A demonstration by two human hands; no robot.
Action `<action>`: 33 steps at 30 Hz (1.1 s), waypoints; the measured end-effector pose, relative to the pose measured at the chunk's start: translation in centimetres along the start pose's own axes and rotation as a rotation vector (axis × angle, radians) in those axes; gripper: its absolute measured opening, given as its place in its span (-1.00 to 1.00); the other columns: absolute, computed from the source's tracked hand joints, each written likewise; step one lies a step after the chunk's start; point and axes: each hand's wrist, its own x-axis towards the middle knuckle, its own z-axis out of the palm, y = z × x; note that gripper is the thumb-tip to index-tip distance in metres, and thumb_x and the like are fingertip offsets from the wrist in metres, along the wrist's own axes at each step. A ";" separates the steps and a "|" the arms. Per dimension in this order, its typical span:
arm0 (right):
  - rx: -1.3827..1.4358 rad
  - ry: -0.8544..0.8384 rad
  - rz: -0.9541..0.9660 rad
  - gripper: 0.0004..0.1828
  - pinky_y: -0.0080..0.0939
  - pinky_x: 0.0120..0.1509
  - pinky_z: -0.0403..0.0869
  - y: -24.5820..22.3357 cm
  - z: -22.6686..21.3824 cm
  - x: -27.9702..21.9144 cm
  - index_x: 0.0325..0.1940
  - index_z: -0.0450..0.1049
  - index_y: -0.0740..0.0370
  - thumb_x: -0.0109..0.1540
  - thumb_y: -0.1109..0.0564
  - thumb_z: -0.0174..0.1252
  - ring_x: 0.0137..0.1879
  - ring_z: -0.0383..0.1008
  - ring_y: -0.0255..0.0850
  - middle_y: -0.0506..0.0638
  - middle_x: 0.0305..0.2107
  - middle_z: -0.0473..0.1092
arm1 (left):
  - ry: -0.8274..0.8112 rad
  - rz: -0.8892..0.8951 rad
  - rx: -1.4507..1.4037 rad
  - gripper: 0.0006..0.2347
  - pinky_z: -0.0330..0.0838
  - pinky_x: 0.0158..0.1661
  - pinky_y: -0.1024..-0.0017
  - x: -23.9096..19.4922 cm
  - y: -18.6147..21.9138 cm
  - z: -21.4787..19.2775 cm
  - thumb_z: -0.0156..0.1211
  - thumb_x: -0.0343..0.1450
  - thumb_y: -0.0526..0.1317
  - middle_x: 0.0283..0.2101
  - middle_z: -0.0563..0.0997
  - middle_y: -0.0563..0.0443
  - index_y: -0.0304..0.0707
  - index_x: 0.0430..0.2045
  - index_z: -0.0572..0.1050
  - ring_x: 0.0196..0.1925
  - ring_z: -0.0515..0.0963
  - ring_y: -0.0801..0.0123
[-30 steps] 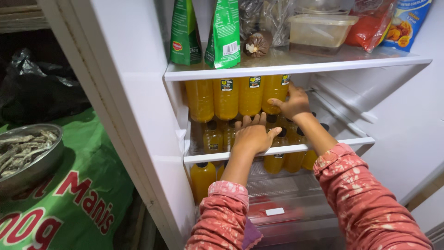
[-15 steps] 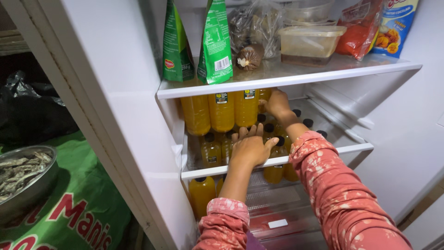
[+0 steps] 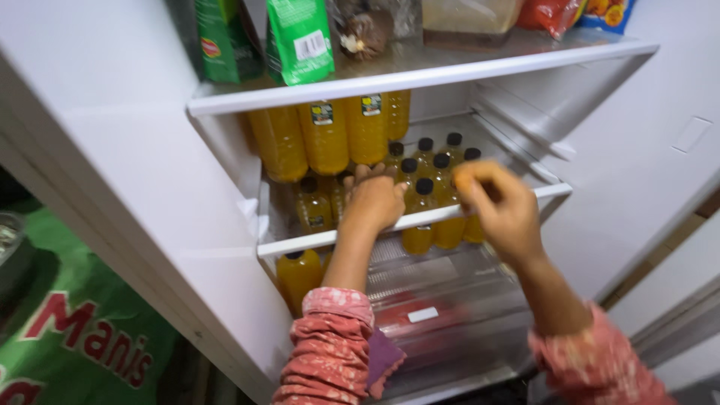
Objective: The person sits on the floor in front of an open refrigerator and repeatedly picks up yellow bottles from the middle shelf, wipes them with a pink cloth, and places them back in the same shelf. The person handles the bottles one at a time throughout the clip.
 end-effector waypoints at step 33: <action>-0.207 -0.122 0.139 -0.68 -0.32 -0.17 0.44 -6.2 -2.9 -9.4 -0.01 0.56 0.26 0.17 0.18 0.36 -0.26 0.44 -0.34 -0.04 -0.32 0.46 | 0.390 0.679 -0.330 -0.14 0.14 0.32 0.00 -15.8 1.0 1.7 0.65 0.01 0.07 0.20 0.49 -0.33 -0.39 0.17 0.39 0.35 0.39 -0.19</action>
